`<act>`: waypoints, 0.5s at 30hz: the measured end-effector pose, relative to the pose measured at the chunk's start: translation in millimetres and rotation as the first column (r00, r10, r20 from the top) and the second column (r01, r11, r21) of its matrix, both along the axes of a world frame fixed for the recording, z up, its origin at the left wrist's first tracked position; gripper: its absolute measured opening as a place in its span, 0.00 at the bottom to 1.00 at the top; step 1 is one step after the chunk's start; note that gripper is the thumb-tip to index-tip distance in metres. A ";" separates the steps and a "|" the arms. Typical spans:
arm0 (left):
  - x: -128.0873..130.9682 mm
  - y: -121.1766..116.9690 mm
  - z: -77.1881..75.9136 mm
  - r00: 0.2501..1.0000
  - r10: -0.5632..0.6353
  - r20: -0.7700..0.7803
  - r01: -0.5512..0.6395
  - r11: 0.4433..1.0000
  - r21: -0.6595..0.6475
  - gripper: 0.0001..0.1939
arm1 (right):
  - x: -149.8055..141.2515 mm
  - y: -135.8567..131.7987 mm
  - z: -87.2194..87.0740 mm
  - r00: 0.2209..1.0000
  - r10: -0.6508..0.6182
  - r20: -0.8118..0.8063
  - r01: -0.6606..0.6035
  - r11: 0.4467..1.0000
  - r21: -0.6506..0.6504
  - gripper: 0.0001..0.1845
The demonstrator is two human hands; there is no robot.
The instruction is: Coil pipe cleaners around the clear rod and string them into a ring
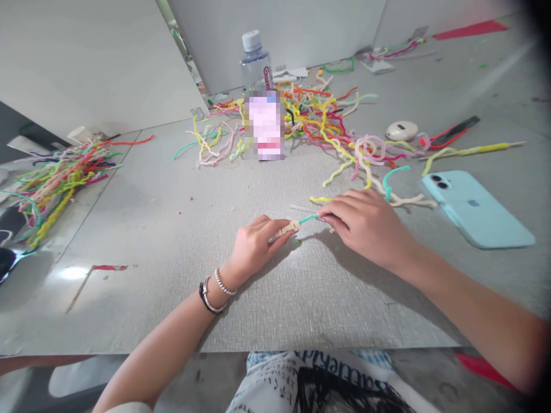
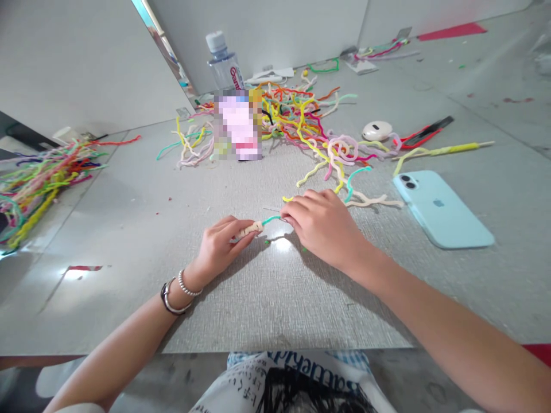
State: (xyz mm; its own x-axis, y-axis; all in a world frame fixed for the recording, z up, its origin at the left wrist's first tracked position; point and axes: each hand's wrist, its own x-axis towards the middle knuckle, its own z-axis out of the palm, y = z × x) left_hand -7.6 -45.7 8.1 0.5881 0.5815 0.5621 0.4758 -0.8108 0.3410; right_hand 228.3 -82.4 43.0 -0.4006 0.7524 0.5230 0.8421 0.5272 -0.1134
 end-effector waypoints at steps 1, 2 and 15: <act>0.0 -0.2 0.2 1.000 -0.006 -0.007 0.006 1.000 0.003 0.11 | -0.1 0.3 -0.9 1.000 0.001 -0.004 -0.001 1.000 -0.009 0.08; -0.1 -0.4 0.2 1.000 -0.009 -0.008 0.009 1.000 0.006 0.11 | -0.6 0.4 -2.2 1.000 0.006 -0.009 -0.006 1.000 -0.022 0.08; -1.9 0.7 -2.2 1.000 -0.022 -0.022 0.022 1.000 -0.012 0.12 | -12.9 -4.7 -15.0 0.992 0.119 -0.033 -0.122 0.986 -0.117 0.09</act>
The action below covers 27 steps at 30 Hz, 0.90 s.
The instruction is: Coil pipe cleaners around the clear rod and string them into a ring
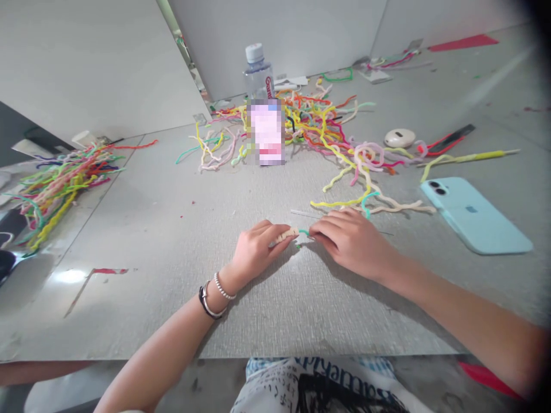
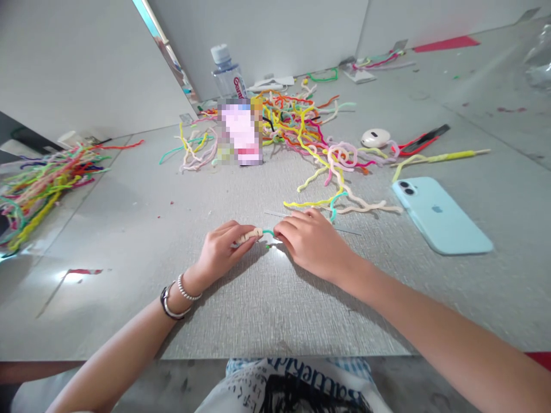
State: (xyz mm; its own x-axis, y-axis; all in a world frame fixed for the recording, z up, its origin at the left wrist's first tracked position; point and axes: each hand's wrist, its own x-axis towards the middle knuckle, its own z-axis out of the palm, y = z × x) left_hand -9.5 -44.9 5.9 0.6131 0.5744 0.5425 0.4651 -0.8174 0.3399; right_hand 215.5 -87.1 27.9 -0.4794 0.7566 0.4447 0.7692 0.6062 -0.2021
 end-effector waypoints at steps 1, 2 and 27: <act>-0.1 0.0 -0.2 1.000 -0.019 -0.018 0.019 1.000 0.005 0.12 | 0.1 -0.2 0.6 1.000 0.004 -0.001 -0.004 1.000 0.019 0.09; -0.2 0.1 -0.4 0.999 -0.036 -0.035 0.036 0.999 0.009 0.12 | 0.2 -0.4 1.1 1.000 0.007 0.001 -0.007 0.999 0.036 0.09; 1.2 -0.6 4.8 0.992 0.007 -0.126 -0.007 1.000 -0.005 0.21 | 6.7 3.0 6.0 0.991 -0.132 0.021 0.126 0.977 0.173 0.04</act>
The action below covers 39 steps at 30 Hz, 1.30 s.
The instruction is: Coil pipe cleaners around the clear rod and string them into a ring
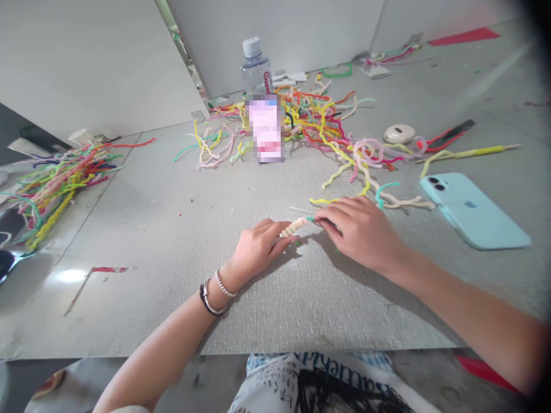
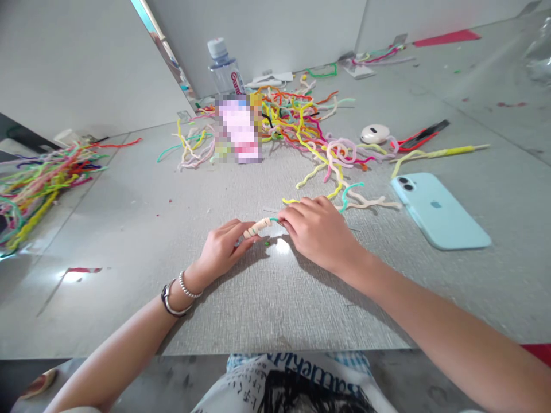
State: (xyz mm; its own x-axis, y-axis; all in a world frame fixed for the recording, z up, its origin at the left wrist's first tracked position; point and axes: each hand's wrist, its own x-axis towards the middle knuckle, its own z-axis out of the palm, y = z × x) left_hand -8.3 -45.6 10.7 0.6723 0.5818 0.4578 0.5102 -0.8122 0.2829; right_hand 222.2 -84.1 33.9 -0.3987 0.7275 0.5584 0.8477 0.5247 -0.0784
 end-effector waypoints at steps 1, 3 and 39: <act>-0.1 -0.4 0.6 1.000 -0.003 -0.008 0.003 1.000 -0.001 0.22 | -0.2 -0.1 0.1 1.000 0.000 0.001 0.000 1.000 -0.001 0.04; -0.1 -1.0 1.5 1.000 -0.004 -0.022 0.004 1.000 0.006 0.22 | -0.4 -0.3 0.3 1.000 -0.001 -0.007 0.001 1.000 -0.002 0.05; -0.1 0.5 -0.4 0.999 0.039 -0.027 -0.037 0.998 0.053 0.21 | 1.2 -0.3 6.4 0.995 0.080 0.058 -0.080 0.997 -0.009 0.08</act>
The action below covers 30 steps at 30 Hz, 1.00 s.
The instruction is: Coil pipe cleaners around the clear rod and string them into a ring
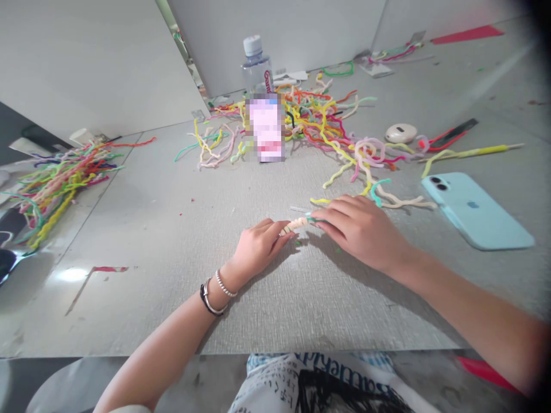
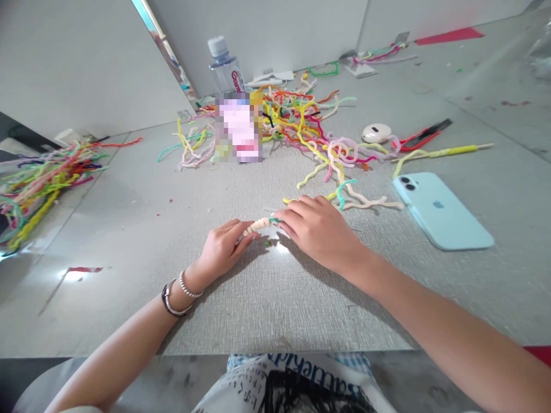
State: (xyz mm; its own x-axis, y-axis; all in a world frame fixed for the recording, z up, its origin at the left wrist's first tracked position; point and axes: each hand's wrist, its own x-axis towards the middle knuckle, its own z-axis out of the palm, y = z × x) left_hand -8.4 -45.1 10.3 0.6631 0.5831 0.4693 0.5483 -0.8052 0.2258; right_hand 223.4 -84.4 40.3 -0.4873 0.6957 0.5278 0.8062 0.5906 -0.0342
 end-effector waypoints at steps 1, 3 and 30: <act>0.1 0.1 -0.2 1.000 -0.003 -0.002 0.003 1.000 0.005 0.21 | 0.2 -0.2 0.9 1.000 0.000 0.007 0.000 1.000 0.002 0.08; 0.2 0.2 -0.6 1.000 -0.008 0.002 0.008 1.000 0.011 0.21 | 0.8 -0.5 2.2 1.000 -0.015 0.004 0.015 1.000 0.013 0.08; -2.7 1.0 -1.8 0.997 -0.009 0.072 0.011 1.000 -0.027 0.17 | -5.4 -6.2 1.6 0.999 0.044 0.018 -0.044 0.999 0.025 0.13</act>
State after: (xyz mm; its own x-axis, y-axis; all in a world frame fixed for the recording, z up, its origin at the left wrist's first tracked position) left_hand -11.1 -44.1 8.5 0.6343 0.5898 0.4998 0.5220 -0.8036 0.2859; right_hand 217.9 -90.6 41.9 -0.5264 0.6599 0.5361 0.7798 0.6260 -0.0047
